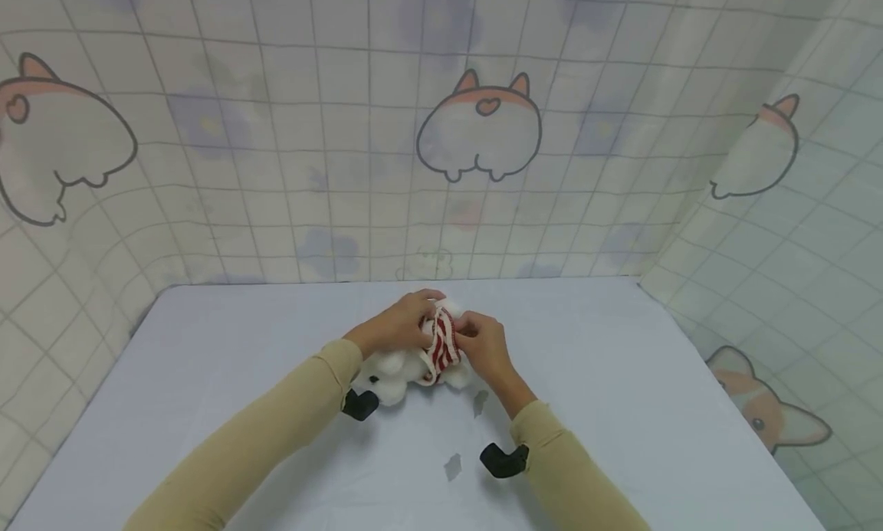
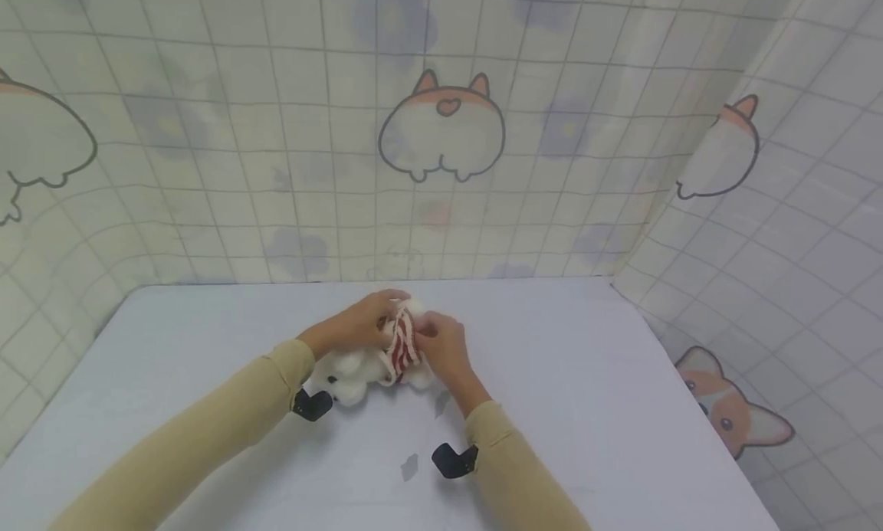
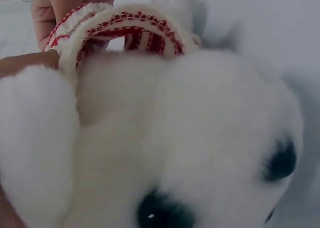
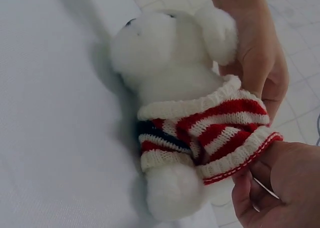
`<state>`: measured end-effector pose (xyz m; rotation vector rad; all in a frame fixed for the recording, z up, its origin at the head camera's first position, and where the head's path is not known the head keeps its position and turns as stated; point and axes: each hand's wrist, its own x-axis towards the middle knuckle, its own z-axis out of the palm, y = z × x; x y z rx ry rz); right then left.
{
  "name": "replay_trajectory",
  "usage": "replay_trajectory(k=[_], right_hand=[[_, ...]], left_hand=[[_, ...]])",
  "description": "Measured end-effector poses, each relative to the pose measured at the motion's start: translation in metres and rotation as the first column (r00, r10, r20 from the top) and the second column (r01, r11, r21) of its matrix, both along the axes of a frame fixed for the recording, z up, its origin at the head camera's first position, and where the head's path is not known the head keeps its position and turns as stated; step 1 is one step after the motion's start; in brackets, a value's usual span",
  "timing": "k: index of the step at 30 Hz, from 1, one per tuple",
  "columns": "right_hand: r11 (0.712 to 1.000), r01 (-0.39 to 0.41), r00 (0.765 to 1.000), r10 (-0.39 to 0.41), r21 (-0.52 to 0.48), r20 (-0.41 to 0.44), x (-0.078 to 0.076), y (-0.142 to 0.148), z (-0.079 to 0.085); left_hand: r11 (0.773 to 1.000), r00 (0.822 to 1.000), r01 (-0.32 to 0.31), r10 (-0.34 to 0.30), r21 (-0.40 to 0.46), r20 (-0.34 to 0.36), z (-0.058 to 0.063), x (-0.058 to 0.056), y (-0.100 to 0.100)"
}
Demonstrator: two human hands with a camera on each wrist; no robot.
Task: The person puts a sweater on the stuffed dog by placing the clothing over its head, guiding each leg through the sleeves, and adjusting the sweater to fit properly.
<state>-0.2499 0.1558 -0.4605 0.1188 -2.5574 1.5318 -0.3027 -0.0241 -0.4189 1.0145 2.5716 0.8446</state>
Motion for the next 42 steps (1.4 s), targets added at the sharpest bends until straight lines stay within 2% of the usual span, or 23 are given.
replay_trajectory(k=[4,8,13,15,18,21,24,26,28,31,33,36,39,42], right_hand=[[0.998,-0.034,0.999,0.034,0.053,-0.008,0.003,0.003,0.004],[0.986,-0.091,0.995,0.097,0.142,-0.029,0.006,0.009,0.014],[0.981,-0.076,0.987,0.099,0.181,-0.124,0.007,0.018,0.023],[0.977,-0.101,0.982,0.129,0.19,-0.14,0.006,0.019,0.023],[0.953,-0.178,0.972,0.21,0.246,-0.108,0.004,0.02,0.023],[0.92,-0.219,0.968,0.246,0.325,-0.046,0.003,0.019,0.022],[0.887,-0.21,0.969,0.244,0.41,-0.032,0.001,0.018,0.023],[0.87,-0.199,0.968,0.245,0.452,-0.045,0.001,0.017,0.024],[0.86,-0.195,0.967,0.249,0.471,-0.054,0.001,0.017,0.026],[0.867,-0.179,0.973,0.225,0.465,-0.046,0.003,0.018,0.028],[0.881,-0.164,0.98,0.197,0.444,-0.028,0.003,0.017,0.029],[0.887,-0.167,0.984,0.179,0.43,0.013,0.004,0.013,0.031],[0.881,-0.186,0.98,0.196,0.436,0.023,0.003,0.009,0.031],[0.859,-0.18,0.976,0.216,0.479,-0.022,0.003,0.007,0.027]], left_hand=[[0.998,0.999,-0.036,0.038,0.043,-0.038,-0.007,0.004,0.0],[0.995,0.99,-0.097,0.099,0.025,-0.103,-0.012,0.009,0.0],[0.994,0.969,-0.108,0.104,-0.007,-0.222,-0.014,0.013,0.003],[0.994,0.96,-0.108,0.098,-0.022,-0.26,-0.016,0.013,0.002],[0.994,0.951,-0.107,0.095,-0.023,-0.293,-0.019,0.012,0.001],[0.993,0.957,-0.113,0.114,0.018,-0.266,-0.022,0.012,-0.001],[0.983,0.966,-0.125,0.153,0.138,-0.211,-0.025,0.011,-0.005],[0.964,0.97,-0.126,0.17,0.236,-0.177,-0.026,0.011,-0.007],[0.935,0.973,-0.106,0.168,0.339,-0.161,-0.028,0.01,-0.008],[0.902,0.978,-0.058,0.136,0.427,-0.155,-0.03,0.009,-0.005],[0.898,0.98,-0.019,0.103,0.439,-0.17,-0.03,0.009,-0.003],[0.914,0.979,0.01,0.072,0.405,-0.188,-0.03,0.009,0.001],[0.922,0.983,-0.015,0.084,0.388,-0.161,-0.029,0.01,0.0],[0.904,0.986,-0.062,0.122,0.423,-0.116,-0.029,0.012,-0.003]])
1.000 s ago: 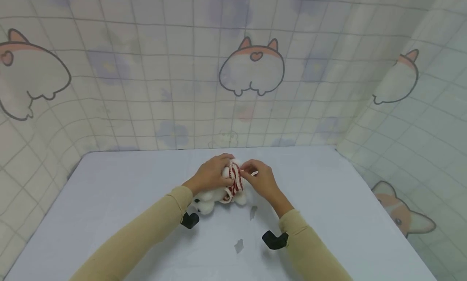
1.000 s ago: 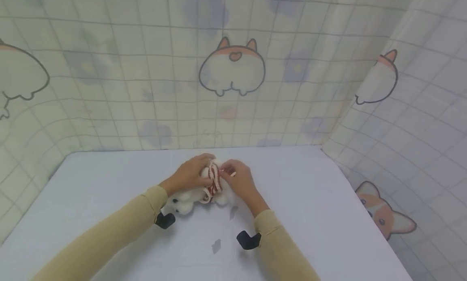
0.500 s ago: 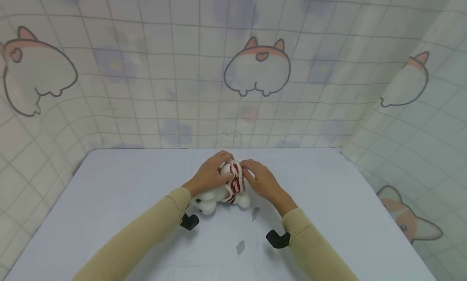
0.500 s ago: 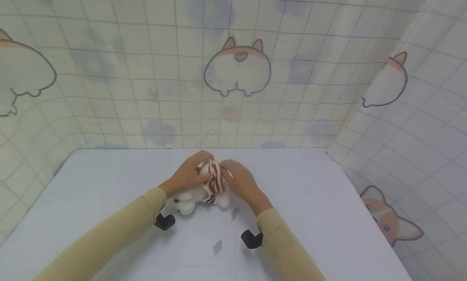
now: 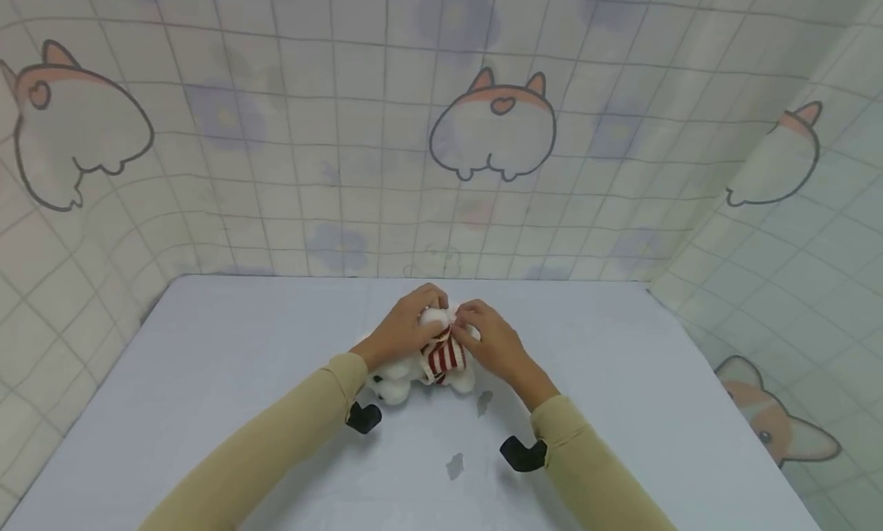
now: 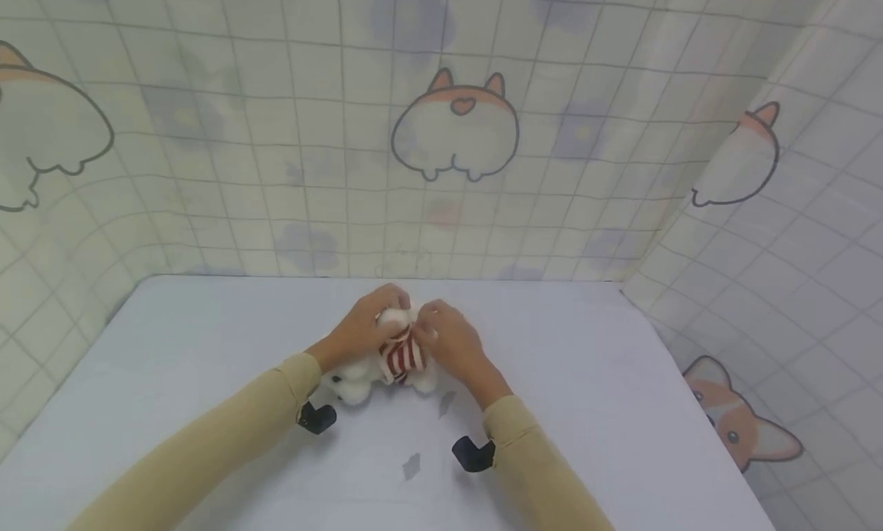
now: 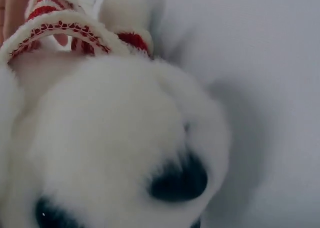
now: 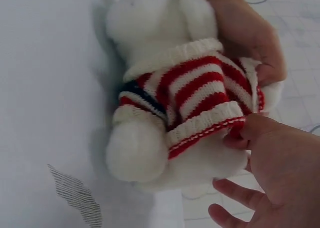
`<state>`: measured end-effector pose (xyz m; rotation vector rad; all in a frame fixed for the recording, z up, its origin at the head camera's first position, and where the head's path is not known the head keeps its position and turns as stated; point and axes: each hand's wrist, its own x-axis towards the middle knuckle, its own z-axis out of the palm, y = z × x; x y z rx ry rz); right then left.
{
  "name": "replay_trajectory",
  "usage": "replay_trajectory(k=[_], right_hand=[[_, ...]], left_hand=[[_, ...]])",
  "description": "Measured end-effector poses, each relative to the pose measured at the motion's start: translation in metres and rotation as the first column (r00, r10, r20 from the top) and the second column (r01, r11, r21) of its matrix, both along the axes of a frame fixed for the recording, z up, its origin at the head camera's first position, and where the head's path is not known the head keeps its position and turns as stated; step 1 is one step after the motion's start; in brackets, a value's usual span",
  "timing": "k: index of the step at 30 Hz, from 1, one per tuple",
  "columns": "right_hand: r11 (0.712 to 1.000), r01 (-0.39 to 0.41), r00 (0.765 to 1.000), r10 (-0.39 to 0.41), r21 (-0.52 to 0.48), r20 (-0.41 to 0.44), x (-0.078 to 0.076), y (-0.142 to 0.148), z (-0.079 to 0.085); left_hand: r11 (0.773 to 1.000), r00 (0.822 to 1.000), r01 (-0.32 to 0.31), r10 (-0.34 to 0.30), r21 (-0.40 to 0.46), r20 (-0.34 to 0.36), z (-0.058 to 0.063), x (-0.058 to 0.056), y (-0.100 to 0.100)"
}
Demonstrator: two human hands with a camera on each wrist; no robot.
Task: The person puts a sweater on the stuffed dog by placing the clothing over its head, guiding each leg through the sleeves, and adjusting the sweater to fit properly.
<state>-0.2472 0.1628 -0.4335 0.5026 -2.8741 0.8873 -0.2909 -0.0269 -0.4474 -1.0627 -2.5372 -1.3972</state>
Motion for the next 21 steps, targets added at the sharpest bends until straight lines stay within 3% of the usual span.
replay_trajectory(k=[3,6,9,11,14,17,21], right_hand=[[0.999,-0.001,0.998,0.003,0.035,-0.057,0.0,-0.001,-0.001],[0.999,0.025,0.998,-0.022,0.044,-0.062,0.001,-0.003,0.004],[0.997,0.033,0.998,-0.029,0.071,-0.054,0.001,-0.004,0.008],[0.995,0.035,0.999,-0.03,0.099,-0.042,0.0,-0.004,0.008],[0.992,0.031,0.999,-0.027,0.123,-0.037,-0.001,-0.004,0.008],[0.995,0.022,0.999,-0.019,0.1,-0.032,0.0,-0.003,0.008],[0.999,0.033,0.999,-0.031,0.042,-0.035,0.0,0.001,0.006]], left_hand=[[0.998,1.0,-0.023,0.024,0.066,-0.018,0.002,0.0,-0.004],[0.993,0.998,-0.036,0.042,0.115,-0.053,0.002,-0.001,-0.008],[0.993,0.999,-0.039,0.043,0.108,-0.033,0.004,-0.001,-0.013],[0.998,0.999,-0.028,0.029,0.049,-0.029,0.006,0.001,-0.016],[0.995,0.997,-0.013,0.005,-0.099,-0.081,0.012,0.003,-0.019],[0.965,0.986,-0.028,-0.016,-0.26,-0.165,0.017,0.005,-0.023],[0.936,0.985,-0.012,-0.048,-0.352,-0.163,0.022,0.008,-0.025]])
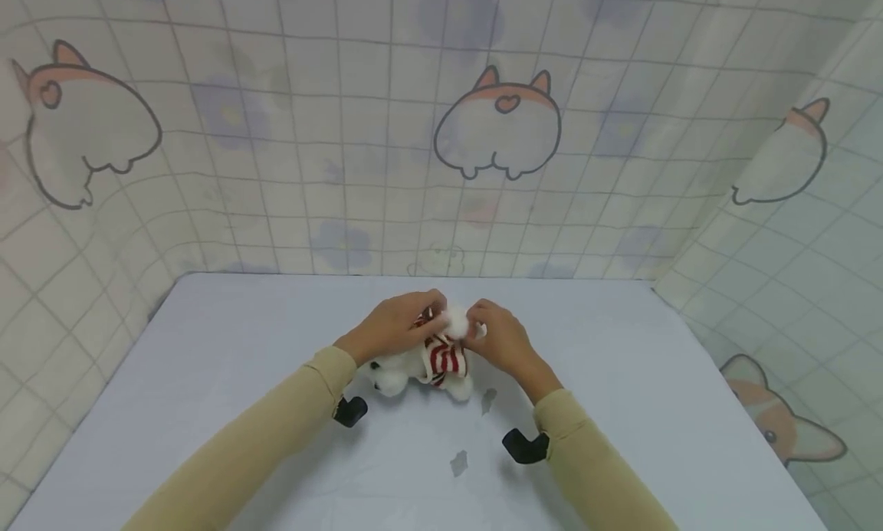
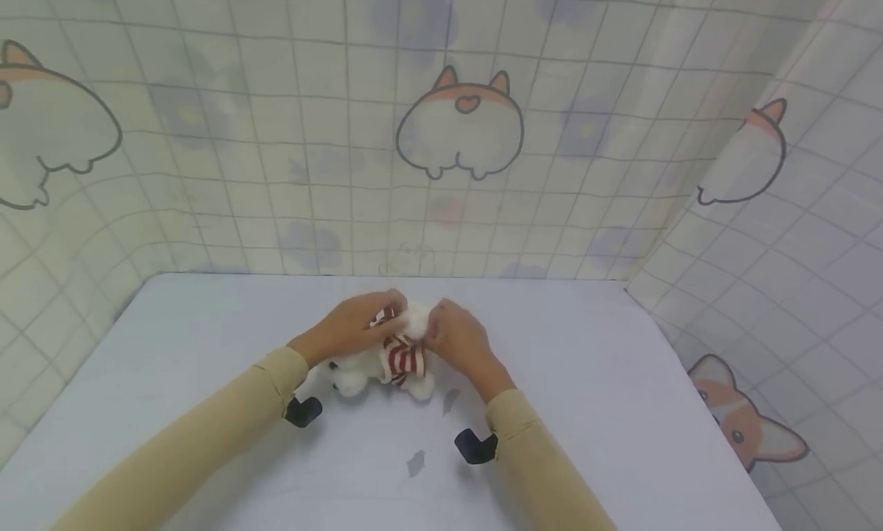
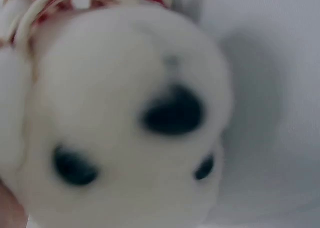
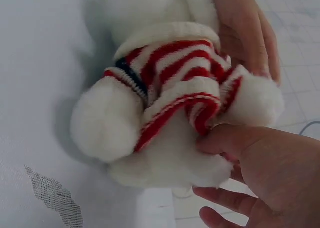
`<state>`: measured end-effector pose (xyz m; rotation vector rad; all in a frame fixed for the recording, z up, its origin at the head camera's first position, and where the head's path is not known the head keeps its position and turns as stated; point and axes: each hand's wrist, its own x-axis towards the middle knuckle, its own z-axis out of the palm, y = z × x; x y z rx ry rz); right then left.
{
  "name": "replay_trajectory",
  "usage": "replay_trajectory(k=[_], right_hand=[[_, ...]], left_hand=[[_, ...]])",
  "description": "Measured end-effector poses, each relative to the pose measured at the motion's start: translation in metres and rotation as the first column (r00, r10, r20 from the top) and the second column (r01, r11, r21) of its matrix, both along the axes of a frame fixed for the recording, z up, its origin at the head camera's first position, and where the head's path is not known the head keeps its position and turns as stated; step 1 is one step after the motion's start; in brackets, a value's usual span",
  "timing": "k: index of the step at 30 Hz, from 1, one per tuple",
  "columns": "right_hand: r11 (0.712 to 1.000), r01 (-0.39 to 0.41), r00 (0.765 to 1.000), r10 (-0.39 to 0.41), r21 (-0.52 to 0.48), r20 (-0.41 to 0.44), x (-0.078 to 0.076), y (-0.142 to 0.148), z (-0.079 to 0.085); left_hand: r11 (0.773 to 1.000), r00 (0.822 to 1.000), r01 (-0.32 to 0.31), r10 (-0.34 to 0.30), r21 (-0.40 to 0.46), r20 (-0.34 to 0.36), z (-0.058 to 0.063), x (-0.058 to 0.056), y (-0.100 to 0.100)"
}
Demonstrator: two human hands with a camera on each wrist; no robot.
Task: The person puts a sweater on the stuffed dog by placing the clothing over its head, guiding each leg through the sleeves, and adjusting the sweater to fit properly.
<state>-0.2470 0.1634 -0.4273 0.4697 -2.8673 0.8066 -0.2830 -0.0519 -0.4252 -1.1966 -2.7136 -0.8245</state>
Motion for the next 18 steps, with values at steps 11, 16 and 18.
replay_trajectory(k=[11,16,18], right_hand=[[0.997,0.076,0.997,-0.076,0.002,0.013,-0.002,0.002,-0.006],[0.997,0.078,0.996,-0.078,-0.004,0.044,-0.005,-0.001,-0.009],[0.998,0.068,0.996,-0.067,-0.009,0.058,-0.005,-0.002,-0.01]], left_hand=[[0.985,0.986,0.164,-0.161,-0.056,0.044,0.004,0.007,0.015],[0.99,0.992,0.117,-0.113,-0.085,0.052,0.004,0.009,0.025],[0.993,0.995,0.081,-0.075,-0.089,0.064,0.002,0.009,0.028]])
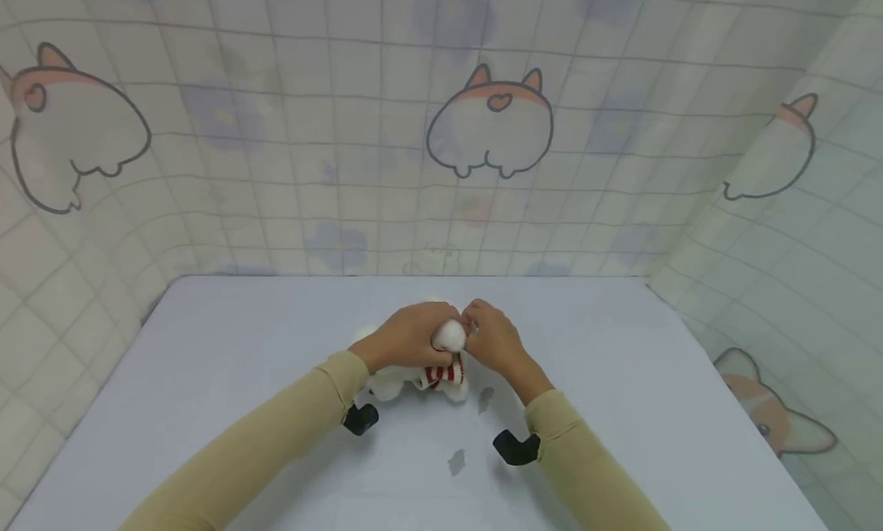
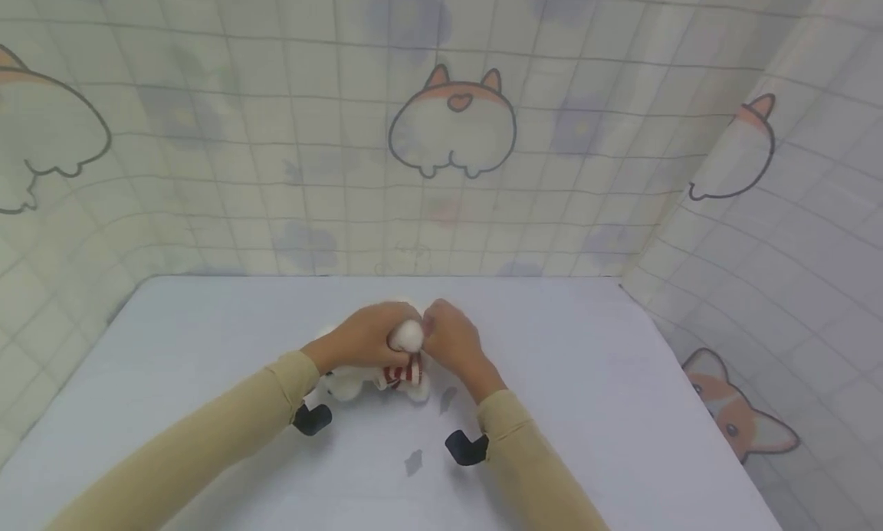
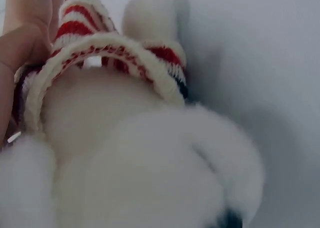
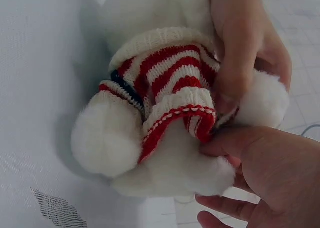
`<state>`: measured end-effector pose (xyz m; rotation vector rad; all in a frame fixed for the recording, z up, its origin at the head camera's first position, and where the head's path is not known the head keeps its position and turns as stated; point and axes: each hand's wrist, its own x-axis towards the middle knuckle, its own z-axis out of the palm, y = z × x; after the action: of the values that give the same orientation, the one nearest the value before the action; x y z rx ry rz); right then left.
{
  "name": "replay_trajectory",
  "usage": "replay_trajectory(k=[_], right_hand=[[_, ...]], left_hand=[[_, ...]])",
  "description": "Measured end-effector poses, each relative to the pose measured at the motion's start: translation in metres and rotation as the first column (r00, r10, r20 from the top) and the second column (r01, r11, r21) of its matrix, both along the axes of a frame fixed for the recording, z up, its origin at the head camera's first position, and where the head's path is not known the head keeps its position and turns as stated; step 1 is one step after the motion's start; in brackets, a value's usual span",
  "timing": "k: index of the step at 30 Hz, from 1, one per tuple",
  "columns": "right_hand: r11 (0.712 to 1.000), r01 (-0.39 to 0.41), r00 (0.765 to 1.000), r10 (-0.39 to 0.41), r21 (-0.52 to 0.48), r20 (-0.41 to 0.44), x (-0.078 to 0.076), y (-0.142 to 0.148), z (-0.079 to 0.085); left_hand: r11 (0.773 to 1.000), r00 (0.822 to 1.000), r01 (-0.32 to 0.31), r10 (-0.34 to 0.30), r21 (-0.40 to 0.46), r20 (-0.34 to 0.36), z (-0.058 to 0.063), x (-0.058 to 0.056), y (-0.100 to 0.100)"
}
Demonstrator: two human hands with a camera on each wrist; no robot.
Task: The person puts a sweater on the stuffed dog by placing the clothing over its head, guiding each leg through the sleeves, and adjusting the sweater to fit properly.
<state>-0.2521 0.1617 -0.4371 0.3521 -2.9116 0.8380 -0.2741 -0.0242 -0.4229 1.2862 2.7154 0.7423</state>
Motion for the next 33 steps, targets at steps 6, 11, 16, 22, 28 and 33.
replay_trajectory(k=[6,11,16,22,28,33], right_hand=[[0.999,-0.034,0.999,0.033,-0.039,-0.012,0.0,-0.004,0.004],[0.997,-0.057,0.998,0.056,-0.051,-0.012,0.001,-0.003,0.004],[0.995,-0.073,0.997,0.072,-0.068,-0.019,0.001,-0.001,0.002],[0.994,-0.089,0.996,0.088,-0.066,-0.019,0.004,0.001,0.0],[0.99,-0.109,0.993,0.105,-0.088,-0.046,0.006,0.004,0.001],[0.985,-0.145,0.988,0.141,-0.089,-0.06,0.006,0.005,0.01]], left_hand=[[0.99,0.992,-0.114,0.118,0.083,-0.037,-0.001,0.0,-0.004],[0.986,0.995,-0.096,0.099,0.138,-0.013,0.002,0.0,-0.01],[0.987,0.998,-0.013,0.003,0.16,0.062,0.005,0.0,-0.015],[0.991,0.997,0.036,-0.043,0.126,0.058,0.001,-0.001,-0.019],[0.995,0.997,0.036,-0.042,0.092,0.069,-0.001,-0.001,-0.025],[0.995,0.996,0.023,-0.031,0.097,0.083,0.003,0.002,-0.034]])
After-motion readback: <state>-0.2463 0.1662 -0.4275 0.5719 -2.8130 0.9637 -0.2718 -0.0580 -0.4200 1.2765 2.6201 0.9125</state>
